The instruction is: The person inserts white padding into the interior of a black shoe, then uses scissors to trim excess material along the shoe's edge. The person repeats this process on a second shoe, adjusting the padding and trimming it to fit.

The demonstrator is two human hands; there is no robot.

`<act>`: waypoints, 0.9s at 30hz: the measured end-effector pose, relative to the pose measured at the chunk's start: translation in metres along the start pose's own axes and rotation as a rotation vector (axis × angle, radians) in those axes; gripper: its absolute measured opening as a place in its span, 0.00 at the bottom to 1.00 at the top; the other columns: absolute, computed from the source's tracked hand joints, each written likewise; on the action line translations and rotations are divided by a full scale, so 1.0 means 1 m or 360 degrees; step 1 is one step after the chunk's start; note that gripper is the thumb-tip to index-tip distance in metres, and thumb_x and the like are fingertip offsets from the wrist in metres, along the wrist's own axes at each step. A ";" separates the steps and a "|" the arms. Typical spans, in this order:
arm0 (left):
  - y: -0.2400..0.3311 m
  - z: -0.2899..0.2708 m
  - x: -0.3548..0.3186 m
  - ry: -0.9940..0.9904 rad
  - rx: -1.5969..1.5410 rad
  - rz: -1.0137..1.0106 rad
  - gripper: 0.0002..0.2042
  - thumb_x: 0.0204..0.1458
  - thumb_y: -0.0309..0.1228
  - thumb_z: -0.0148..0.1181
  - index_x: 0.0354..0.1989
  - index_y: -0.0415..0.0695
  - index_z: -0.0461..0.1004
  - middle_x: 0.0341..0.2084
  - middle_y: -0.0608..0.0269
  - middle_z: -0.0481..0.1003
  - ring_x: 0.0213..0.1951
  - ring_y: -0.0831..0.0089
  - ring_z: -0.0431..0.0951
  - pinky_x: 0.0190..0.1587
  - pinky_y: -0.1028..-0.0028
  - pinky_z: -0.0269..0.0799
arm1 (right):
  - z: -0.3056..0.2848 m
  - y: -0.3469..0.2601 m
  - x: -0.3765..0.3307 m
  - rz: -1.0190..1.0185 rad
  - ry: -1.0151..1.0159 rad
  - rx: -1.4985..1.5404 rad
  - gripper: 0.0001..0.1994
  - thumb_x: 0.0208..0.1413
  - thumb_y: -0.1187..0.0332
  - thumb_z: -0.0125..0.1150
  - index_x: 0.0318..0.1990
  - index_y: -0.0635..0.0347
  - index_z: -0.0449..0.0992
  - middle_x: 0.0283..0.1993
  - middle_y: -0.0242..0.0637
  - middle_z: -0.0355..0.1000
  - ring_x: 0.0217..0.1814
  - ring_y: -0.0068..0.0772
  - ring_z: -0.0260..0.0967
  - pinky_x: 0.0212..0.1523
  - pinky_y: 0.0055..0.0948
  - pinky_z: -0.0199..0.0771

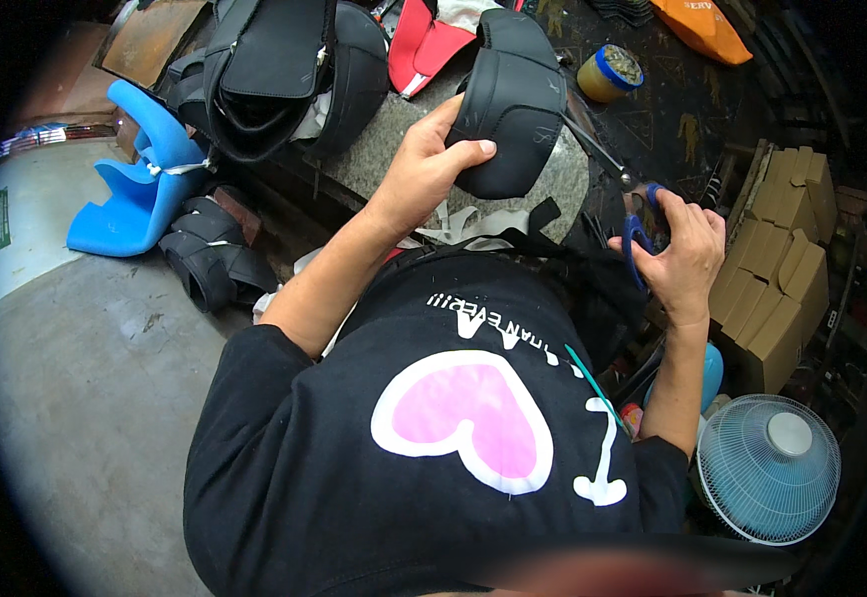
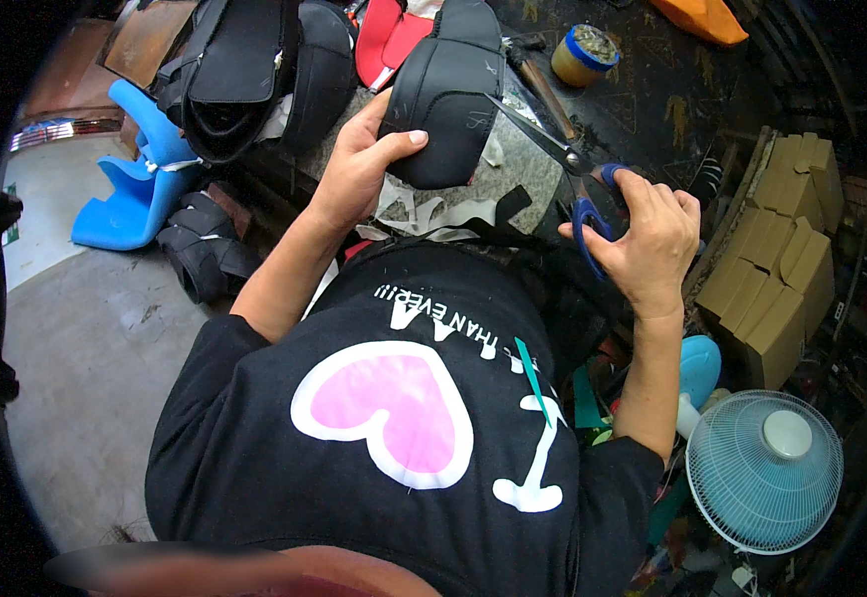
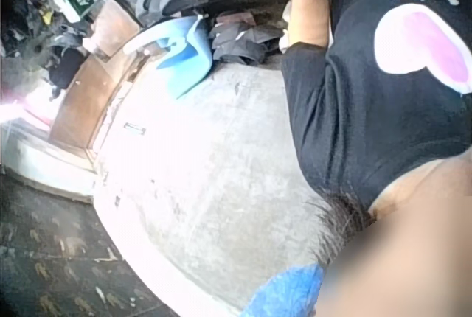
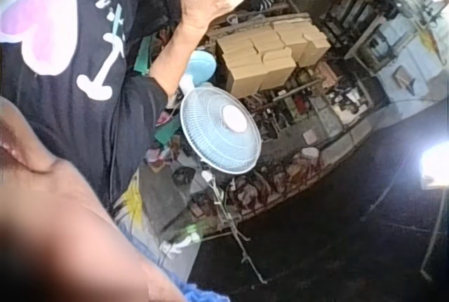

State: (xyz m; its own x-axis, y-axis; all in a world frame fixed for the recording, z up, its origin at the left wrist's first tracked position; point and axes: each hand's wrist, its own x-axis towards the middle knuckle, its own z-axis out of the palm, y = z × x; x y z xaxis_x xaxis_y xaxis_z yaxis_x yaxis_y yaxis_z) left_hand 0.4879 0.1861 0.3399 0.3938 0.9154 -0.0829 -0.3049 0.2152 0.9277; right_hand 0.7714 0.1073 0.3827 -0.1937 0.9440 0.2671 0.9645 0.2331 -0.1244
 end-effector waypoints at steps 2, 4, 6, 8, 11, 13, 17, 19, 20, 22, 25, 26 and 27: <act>-0.002 -0.001 -0.001 0.0000 -0.0005 0.0023 0.22 0.51 0.21 0.53 0.58 0.33 0.67 0.47 0.58 0.75 0.47 0.75 0.75 0.53 0.75 0.70 | 0.004 0.002 -0.004 0.0047 -0.0135 -0.0079 0.29 0.34 0.44 0.73 0.39 0.56 0.77 0.27 0.34 0.74 0.29 0.38 0.69 0.39 0.34 0.65; -0.003 -0.003 -0.001 -0.0020 0.0037 0.0011 0.23 0.51 0.21 0.53 0.58 0.33 0.67 0.47 0.58 0.75 0.47 0.75 0.75 0.53 0.75 0.70 | 0.011 0.004 -0.008 -0.0047 -0.0047 -0.0026 0.28 0.33 0.42 0.72 0.35 0.54 0.77 0.24 0.33 0.73 0.26 0.38 0.68 0.37 0.33 0.65; -0.005 -0.005 -0.002 -0.0040 0.0069 0.0028 0.23 0.51 0.22 0.54 0.59 0.32 0.66 0.48 0.57 0.75 0.47 0.74 0.75 0.54 0.74 0.69 | 0.017 0.006 -0.010 -0.0074 0.0076 0.0098 0.25 0.35 0.44 0.73 0.34 0.52 0.77 0.22 0.33 0.72 0.25 0.37 0.68 0.34 0.33 0.65; -0.006 -0.007 -0.005 -0.0051 0.0068 -0.0013 0.24 0.51 0.22 0.54 0.59 0.32 0.65 0.48 0.57 0.75 0.48 0.74 0.75 0.54 0.74 0.69 | 0.022 0.006 -0.009 0.0158 0.0026 0.0187 0.23 0.37 0.46 0.73 0.35 0.53 0.77 0.23 0.33 0.72 0.26 0.37 0.68 0.35 0.33 0.65; -0.007 -0.008 -0.009 -0.0094 0.0077 -0.0079 0.25 0.51 0.22 0.55 0.61 0.32 0.64 0.49 0.56 0.74 0.49 0.74 0.74 0.55 0.73 0.68 | 0.023 0.004 -0.008 0.0191 0.0079 0.0143 0.21 0.40 0.50 0.73 0.36 0.53 0.77 0.25 0.33 0.73 0.28 0.37 0.69 0.38 0.34 0.65; -0.009 -0.008 -0.012 -0.0124 0.0147 -0.0090 0.26 0.51 0.22 0.56 0.61 0.32 0.64 0.49 0.56 0.74 0.49 0.74 0.74 0.56 0.73 0.68 | 0.026 0.004 -0.007 0.0158 0.0100 0.0041 0.22 0.39 0.49 0.73 0.36 0.53 0.77 0.26 0.33 0.73 0.28 0.37 0.69 0.39 0.34 0.65; -0.012 -0.013 -0.016 -0.0152 0.0118 -0.0126 0.27 0.50 0.22 0.57 0.61 0.34 0.65 0.50 0.57 0.74 0.49 0.73 0.74 0.56 0.73 0.68 | 0.045 0.009 -0.013 0.0267 -0.0025 0.0192 0.21 0.42 0.49 0.72 0.36 0.55 0.76 0.23 0.35 0.72 0.25 0.37 0.69 0.31 0.33 0.67; -0.013 -0.017 -0.017 -0.0117 -0.0037 -0.0151 0.27 0.49 0.22 0.58 0.61 0.35 0.66 0.50 0.58 0.75 0.49 0.74 0.75 0.56 0.73 0.68 | 0.055 0.019 -0.013 0.0590 -0.0160 0.0684 0.20 0.47 0.50 0.71 0.36 0.56 0.75 0.22 0.30 0.71 0.24 0.28 0.68 0.27 0.31 0.66; -0.013 -0.020 -0.018 -0.0113 -0.0170 -0.0149 0.26 0.48 0.22 0.58 0.60 0.35 0.67 0.49 0.59 0.76 0.49 0.74 0.75 0.56 0.73 0.68 | 0.060 0.023 -0.012 0.0840 -0.0271 0.1066 0.20 0.49 0.51 0.69 0.37 0.57 0.73 0.21 0.29 0.70 0.25 0.27 0.67 0.27 0.30 0.65; -0.011 -0.025 -0.021 -0.0183 -0.0182 -0.0222 0.26 0.48 0.21 0.58 0.59 0.36 0.68 0.48 0.60 0.76 0.49 0.74 0.75 0.55 0.73 0.68 | 0.066 0.027 -0.009 0.1163 -0.0422 0.1651 0.22 0.57 0.49 0.63 0.44 0.60 0.70 0.26 0.27 0.69 0.31 0.22 0.67 0.34 0.27 0.67; -0.011 -0.024 -0.025 -0.0380 0.0210 -0.0336 0.22 0.46 0.19 0.59 0.53 0.36 0.73 0.44 0.55 0.79 0.46 0.66 0.79 0.50 0.70 0.71 | 0.067 0.008 -0.011 0.0930 -0.0025 0.2457 0.24 0.58 0.49 0.62 0.48 0.61 0.68 0.32 0.34 0.73 0.37 0.25 0.71 0.44 0.27 0.70; -0.013 -0.022 -0.021 -0.0632 0.0497 0.0004 0.21 0.45 0.19 0.59 0.51 0.36 0.74 0.42 0.53 0.79 0.43 0.64 0.79 0.48 0.69 0.72 | 0.070 -0.002 -0.007 0.0810 -0.0013 0.2707 0.27 0.57 0.46 0.61 0.49 0.62 0.67 0.37 0.36 0.73 0.43 0.26 0.70 0.50 0.27 0.68; -0.016 -0.019 -0.016 -0.0852 0.0763 0.0351 0.20 0.45 0.19 0.60 0.50 0.36 0.74 0.39 0.52 0.79 0.41 0.62 0.80 0.45 0.69 0.72 | 0.074 -0.012 -0.001 0.0936 0.0215 0.2729 0.27 0.54 0.51 0.66 0.51 0.63 0.67 0.39 0.38 0.74 0.46 0.30 0.71 0.51 0.31 0.70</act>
State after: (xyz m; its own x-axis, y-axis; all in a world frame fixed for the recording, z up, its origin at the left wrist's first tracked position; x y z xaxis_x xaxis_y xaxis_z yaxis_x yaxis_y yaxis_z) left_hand 0.4702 0.1740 0.3196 0.7725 0.6034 0.1980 -0.0628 -0.2377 0.9693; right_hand 0.7470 0.1211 0.3134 0.1644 0.9799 -0.1131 -0.3548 -0.0483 -0.9337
